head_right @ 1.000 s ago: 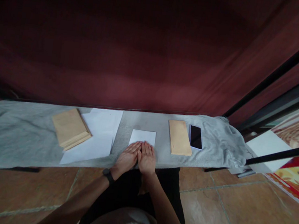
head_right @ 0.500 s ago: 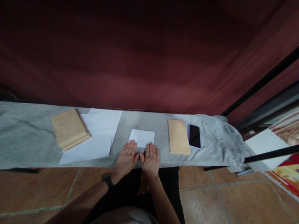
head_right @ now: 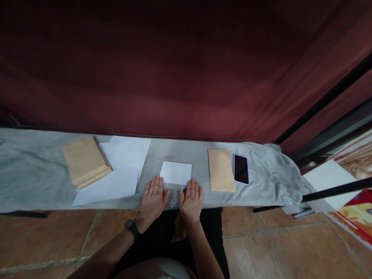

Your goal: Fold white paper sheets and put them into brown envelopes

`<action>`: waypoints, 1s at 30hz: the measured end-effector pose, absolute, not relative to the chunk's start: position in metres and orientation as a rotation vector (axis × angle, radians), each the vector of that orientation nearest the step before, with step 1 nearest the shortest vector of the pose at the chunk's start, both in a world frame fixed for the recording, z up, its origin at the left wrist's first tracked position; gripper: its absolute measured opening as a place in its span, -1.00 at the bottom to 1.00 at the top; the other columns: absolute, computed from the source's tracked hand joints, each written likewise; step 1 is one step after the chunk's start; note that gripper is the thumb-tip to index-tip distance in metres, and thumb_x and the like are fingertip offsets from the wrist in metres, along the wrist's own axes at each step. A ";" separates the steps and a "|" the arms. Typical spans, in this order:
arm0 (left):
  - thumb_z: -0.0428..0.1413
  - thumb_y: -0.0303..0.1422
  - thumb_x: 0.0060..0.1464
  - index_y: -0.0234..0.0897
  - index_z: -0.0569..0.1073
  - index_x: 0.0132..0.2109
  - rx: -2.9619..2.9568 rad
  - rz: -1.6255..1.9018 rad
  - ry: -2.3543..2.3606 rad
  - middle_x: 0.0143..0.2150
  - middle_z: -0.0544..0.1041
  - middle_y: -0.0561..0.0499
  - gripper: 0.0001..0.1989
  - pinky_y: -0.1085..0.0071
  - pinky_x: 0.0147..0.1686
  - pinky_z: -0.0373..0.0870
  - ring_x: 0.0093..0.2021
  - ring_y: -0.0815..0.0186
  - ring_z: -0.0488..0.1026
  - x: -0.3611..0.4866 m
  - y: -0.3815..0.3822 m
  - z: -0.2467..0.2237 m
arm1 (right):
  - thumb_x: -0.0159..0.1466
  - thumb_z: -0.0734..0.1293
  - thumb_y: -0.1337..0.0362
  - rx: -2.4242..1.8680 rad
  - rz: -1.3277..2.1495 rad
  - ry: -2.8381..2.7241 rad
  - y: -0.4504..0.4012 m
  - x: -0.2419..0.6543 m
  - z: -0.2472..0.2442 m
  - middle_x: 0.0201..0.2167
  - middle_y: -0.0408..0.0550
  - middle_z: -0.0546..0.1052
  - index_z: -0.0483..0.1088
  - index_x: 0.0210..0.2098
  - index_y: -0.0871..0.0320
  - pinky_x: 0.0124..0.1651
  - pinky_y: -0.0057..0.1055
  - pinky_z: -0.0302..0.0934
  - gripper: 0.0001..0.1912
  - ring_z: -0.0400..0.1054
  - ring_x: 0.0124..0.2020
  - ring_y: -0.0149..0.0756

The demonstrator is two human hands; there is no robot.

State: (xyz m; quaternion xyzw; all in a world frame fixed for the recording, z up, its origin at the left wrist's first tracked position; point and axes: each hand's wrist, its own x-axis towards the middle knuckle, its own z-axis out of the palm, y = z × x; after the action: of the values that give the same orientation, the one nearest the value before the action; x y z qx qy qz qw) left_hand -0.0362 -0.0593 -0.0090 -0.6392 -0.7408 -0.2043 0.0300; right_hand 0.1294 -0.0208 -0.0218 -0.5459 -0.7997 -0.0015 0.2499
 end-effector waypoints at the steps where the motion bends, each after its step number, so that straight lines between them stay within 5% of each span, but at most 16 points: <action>1: -0.09 -0.21 0.31 -0.61 0.14 0.37 -1.965 -0.621 -2.296 0.39 0.16 -0.44 -0.35 -0.07 0.37 0.05 0.44 -0.06 0.04 -0.036 -0.059 -0.009 | 0.48 0.08 0.16 -1.484 -0.004 -2.180 -0.021 0.130 -0.022 0.33 0.30 0.27 0.15 0.36 0.34 0.36 0.06 -0.04 -0.44 0.11 0.37 0.01; 15: -0.17 -0.36 0.32 -0.42 0.07 0.43 -2.262 -0.584 -2.127 0.45 0.12 -0.24 -0.42 0.02 0.40 0.02 0.46 0.11 -0.02 -0.029 -0.037 0.000 | 0.50 0.01 0.14 -1.531 0.133 -2.164 -0.008 0.113 -0.004 0.34 0.22 0.26 0.21 0.33 0.33 0.40 0.00 -0.10 -0.45 0.07 0.39 -0.06; 30: -0.23 -0.44 0.29 -0.43 0.00 0.44 -2.426 -0.401 -2.017 0.45 0.10 -0.25 -0.40 0.07 0.40 -0.02 0.48 0.15 -0.07 -0.031 -0.023 -0.002 | 0.51 -0.04 0.14 -1.434 0.267 -2.372 0.011 0.096 0.004 0.36 0.06 0.25 0.22 0.34 0.21 0.42 -0.09 -0.12 -0.46 0.08 0.39 -0.18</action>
State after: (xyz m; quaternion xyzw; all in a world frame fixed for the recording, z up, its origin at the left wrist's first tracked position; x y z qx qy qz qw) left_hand -0.0313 -0.0229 -0.0023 -0.7626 -0.6341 -0.1259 -0.0194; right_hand 0.0959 0.0107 0.0035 -0.5069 -0.8382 0.0944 0.1776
